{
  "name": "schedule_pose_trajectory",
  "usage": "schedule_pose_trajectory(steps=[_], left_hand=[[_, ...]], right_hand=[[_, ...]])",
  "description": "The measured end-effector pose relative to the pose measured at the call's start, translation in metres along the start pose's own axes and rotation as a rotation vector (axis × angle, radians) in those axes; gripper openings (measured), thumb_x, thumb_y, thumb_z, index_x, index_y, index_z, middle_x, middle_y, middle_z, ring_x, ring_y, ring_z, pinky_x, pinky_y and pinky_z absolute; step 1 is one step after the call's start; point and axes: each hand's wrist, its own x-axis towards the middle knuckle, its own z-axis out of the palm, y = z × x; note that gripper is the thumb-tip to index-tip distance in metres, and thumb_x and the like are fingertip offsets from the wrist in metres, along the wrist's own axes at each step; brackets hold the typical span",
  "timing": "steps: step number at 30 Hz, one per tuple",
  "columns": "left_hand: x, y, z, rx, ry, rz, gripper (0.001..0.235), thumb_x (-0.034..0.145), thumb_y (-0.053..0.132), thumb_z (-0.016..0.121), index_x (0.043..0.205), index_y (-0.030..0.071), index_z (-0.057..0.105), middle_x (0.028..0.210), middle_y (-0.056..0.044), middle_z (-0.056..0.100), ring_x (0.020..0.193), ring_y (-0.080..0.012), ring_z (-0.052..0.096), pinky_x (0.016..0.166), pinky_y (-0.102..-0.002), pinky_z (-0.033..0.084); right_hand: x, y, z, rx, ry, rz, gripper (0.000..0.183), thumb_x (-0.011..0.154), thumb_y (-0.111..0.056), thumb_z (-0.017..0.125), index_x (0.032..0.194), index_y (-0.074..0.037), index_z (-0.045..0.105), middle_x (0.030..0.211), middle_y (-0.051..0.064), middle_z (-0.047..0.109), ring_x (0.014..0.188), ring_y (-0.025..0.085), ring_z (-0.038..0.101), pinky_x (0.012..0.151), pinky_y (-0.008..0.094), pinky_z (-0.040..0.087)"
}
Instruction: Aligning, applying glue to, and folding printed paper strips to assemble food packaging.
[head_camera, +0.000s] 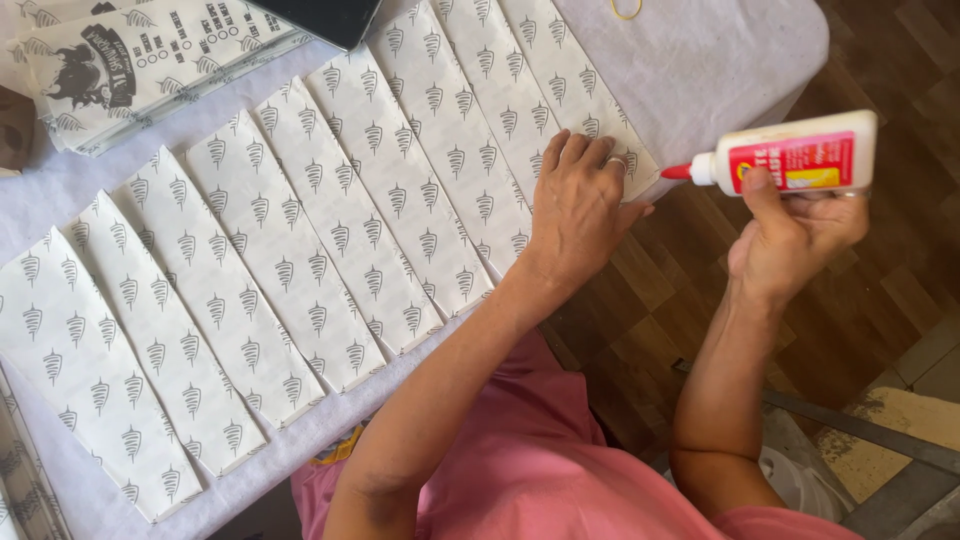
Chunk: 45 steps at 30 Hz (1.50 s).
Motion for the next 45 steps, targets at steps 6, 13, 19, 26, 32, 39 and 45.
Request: schedule_pose_trajectory(steps=[6, 13, 19, 26, 32, 39, 45], left_hand=[[-0.007, 0.000, 0.000, -0.010, 0.023, 0.023, 0.033, 0.074, 0.030, 0.089, 0.083, 0.002, 0.074, 0.106, -0.011, 0.070, 0.100, -0.0329, 0.058, 0.108, -0.049, 0.044], [-0.004, 0.001, 0.004, -0.084, 0.044, -0.052, 0.028, 0.070, 0.021, 0.088, 0.082, 0.001, 0.073, 0.102, -0.010, 0.070, 0.095, -0.0336, 0.056, 0.103, -0.047, 0.045], [-0.001, 0.003, 0.006, -0.135, 0.045, -0.180, 0.030, 0.064, 0.017, 0.088, 0.085, 0.007, 0.070, 0.093, -0.004, 0.065, 0.090, -0.0300, 0.054, 0.099, -0.043, 0.042], [-0.001, -0.006, 0.015, -0.221, 0.092, -0.181, 0.018, 0.066, 0.001, 0.073, 0.083, 0.002, 0.075, 0.098, -0.003, 0.071, 0.089, -0.0302, 0.056, 0.099, -0.041, 0.042], [-0.004, -0.012, 0.021, -0.236, 0.038, -0.147, 0.039, 0.069, -0.020, 0.057, 0.093, 0.002, 0.079, 0.105, -0.004, 0.072, 0.096, -0.0292, 0.056, 0.106, -0.043, 0.041], [-0.002, -0.011, 0.022, -0.185, 0.014, -0.093, 0.041, 0.057, -0.017, 0.060, 0.090, 0.000, 0.075, 0.106, -0.007, 0.072, 0.096, -0.0315, 0.052, 0.098, -0.042, 0.044], [-0.003, -0.014, 0.024, -0.119, -0.008, -0.053, 0.042, 0.059, -0.014, 0.061, 0.093, 0.004, 0.078, 0.111, -0.006, 0.072, 0.103, -0.0305, 0.056, 0.113, -0.051, 0.039]], right_hand=[[-0.004, -0.012, -0.008, 0.044, -0.016, 0.019, 0.044, 0.085, 0.021, 0.081, 0.122, 0.007, 0.060, 0.114, 0.025, 0.068, 0.106, 0.034, 0.069, 0.101, 0.053, 0.067], [-0.011, -0.007, 0.001, 0.009, -0.032, -0.001, 0.042, 0.083, 0.005, 0.091, 0.113, 0.005, 0.061, 0.109, 0.022, 0.069, 0.102, 0.031, 0.069, 0.093, 0.052, 0.067], [-0.014, -0.010, 0.008, -0.001, -0.071, 0.042, 0.043, 0.085, 0.010, 0.089, 0.116, 0.005, 0.059, 0.113, 0.024, 0.069, 0.104, 0.032, 0.070, 0.093, 0.048, 0.067], [-0.022, -0.009, 0.014, -0.042, -0.142, 0.107, 0.043, 0.081, 0.007, 0.090, 0.113, 0.006, 0.061, 0.103, 0.023, 0.070, 0.093, 0.029, 0.071, 0.083, 0.047, 0.069], [-0.006, -0.008, 0.011, -0.058, -0.139, -0.026, 0.049, 0.086, 0.016, 0.088, 0.124, 0.008, 0.059, 0.110, 0.028, 0.069, 0.097, 0.035, 0.071, 0.086, 0.051, 0.068], [-0.028, -0.006, 0.015, -0.076, -0.108, 0.130, 0.037, 0.078, 0.004, 0.095, 0.088, 0.006, 0.060, 0.093, 0.020, 0.069, 0.087, 0.026, 0.071, 0.078, 0.049, 0.072], [-0.006, -0.002, 0.012, -0.004, -0.069, 0.022, 0.039, 0.085, 0.014, 0.090, 0.111, 0.006, 0.063, 0.107, 0.026, 0.071, 0.097, 0.033, 0.073, 0.084, 0.049, 0.070]])
